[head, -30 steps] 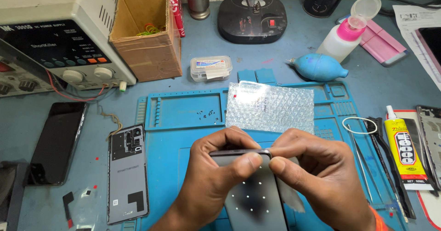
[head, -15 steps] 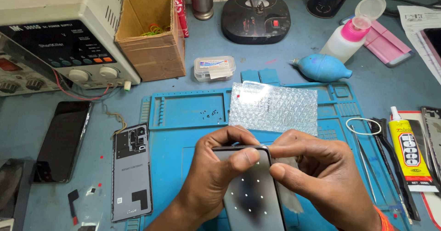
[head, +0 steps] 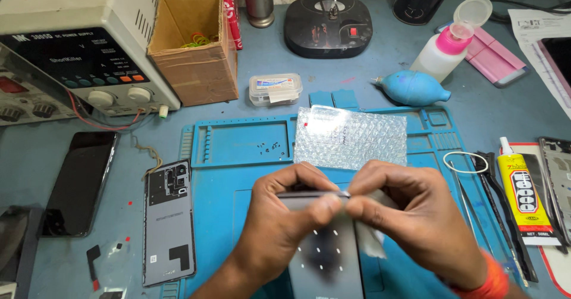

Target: The person reassembles a disassembled smartphone at a repair bench, pressing the frame and screen together by hand, then powers the phone on and wipes the screen and edges with a tissue while the device boots and runs a touch test.

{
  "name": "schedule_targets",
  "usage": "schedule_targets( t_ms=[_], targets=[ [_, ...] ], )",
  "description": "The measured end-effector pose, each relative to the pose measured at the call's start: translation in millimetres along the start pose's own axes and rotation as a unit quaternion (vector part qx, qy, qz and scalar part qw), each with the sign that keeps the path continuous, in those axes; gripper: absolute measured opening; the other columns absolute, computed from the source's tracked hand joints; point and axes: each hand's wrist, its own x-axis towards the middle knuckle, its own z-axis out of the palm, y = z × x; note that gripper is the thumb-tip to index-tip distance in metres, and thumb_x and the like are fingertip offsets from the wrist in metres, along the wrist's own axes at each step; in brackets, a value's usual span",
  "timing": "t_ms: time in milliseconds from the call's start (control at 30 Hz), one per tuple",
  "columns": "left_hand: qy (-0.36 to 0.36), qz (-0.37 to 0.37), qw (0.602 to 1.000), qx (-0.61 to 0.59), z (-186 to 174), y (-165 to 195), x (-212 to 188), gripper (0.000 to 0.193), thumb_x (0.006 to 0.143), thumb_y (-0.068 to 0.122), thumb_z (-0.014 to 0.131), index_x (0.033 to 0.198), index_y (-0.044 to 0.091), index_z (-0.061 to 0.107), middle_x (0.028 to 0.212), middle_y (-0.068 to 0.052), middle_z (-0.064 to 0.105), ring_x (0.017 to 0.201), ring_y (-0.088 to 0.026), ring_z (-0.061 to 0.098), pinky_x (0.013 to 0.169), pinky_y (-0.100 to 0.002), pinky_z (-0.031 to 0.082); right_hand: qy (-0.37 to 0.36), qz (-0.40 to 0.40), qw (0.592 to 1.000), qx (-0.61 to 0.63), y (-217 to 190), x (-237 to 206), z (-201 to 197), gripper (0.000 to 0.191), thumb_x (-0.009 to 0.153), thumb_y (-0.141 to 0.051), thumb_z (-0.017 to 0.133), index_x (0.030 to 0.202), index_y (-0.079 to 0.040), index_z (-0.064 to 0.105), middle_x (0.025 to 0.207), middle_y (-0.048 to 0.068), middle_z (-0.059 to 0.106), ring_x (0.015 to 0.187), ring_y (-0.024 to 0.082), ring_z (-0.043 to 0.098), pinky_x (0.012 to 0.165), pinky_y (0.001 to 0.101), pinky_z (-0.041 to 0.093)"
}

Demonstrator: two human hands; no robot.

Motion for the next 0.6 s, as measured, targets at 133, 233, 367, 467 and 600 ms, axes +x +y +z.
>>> schedule_targets(
  t_ms=[133,233,367,467,600],
  targets=[
    [0.021,-0.037,0.996,-0.081,-5,-4,4,0.018,0.083,0.012,0.080,0.092,0.001,0.069,0.086,-0.004,0.069,0.076,-0.008,0.061,0.069,-0.025,0.055,-0.026,0.040,0.999,0.004,1,3,-10,0.022,0.085,-0.003,0.079,0.105,0.006,0.078,0.095,0.006,0.071,0.083,0.012,0.065,0.068,0.0272,0.052],
    [0.012,-0.013,0.999,-0.049,-3,-11,5,0.018,0.083,0.012,0.080,0.092,0.001,0.070,0.088,-0.002,0.069,0.079,-0.007,0.060,0.072,-0.024,0.054,-0.004,0.023,1.000,0.013,10,2,-10,0.014,0.090,-0.005,0.075,0.094,0.008,0.078,0.088,0.007,0.070,0.080,0.011,0.062,0.068,0.0268,0.051],
    [-0.001,0.005,1.000,-0.014,-1,-16,4,0.016,0.085,0.011,0.080,0.092,0.001,0.070,0.090,0.000,0.067,0.080,-0.006,0.059,0.072,-0.023,0.052,0.041,-0.003,0.999,-0.019,19,5,-4,0.016,0.097,-0.006,0.073,0.091,0.008,0.077,0.086,0.008,0.068,0.076,0.011,0.057,0.064,0.0265,0.045],
    [0.000,0.013,1.000,-0.024,-1,-16,6,0.018,0.086,0.011,0.080,0.093,-0.001,0.070,0.091,-0.002,0.068,0.083,-0.006,0.061,0.076,-0.022,0.054,0.024,0.007,1.000,-0.014,16,8,-5,0.012,0.096,-0.006,0.074,0.095,0.006,0.075,0.089,0.006,0.066,0.078,0.011,0.057,0.066,0.0268,0.046],
    [0.022,-0.044,0.996,-0.072,-8,-9,9,0.021,0.085,0.014,0.080,0.094,-0.001,0.068,0.082,-0.005,0.070,0.071,-0.008,0.064,0.064,-0.024,0.056,-0.033,0.058,0.997,0.024,8,11,-10,0.018,0.085,-0.006,0.077,0.101,0.003,0.076,0.093,0.004,0.072,0.081,0.009,0.064,0.067,0.0254,0.052]
  ],
)
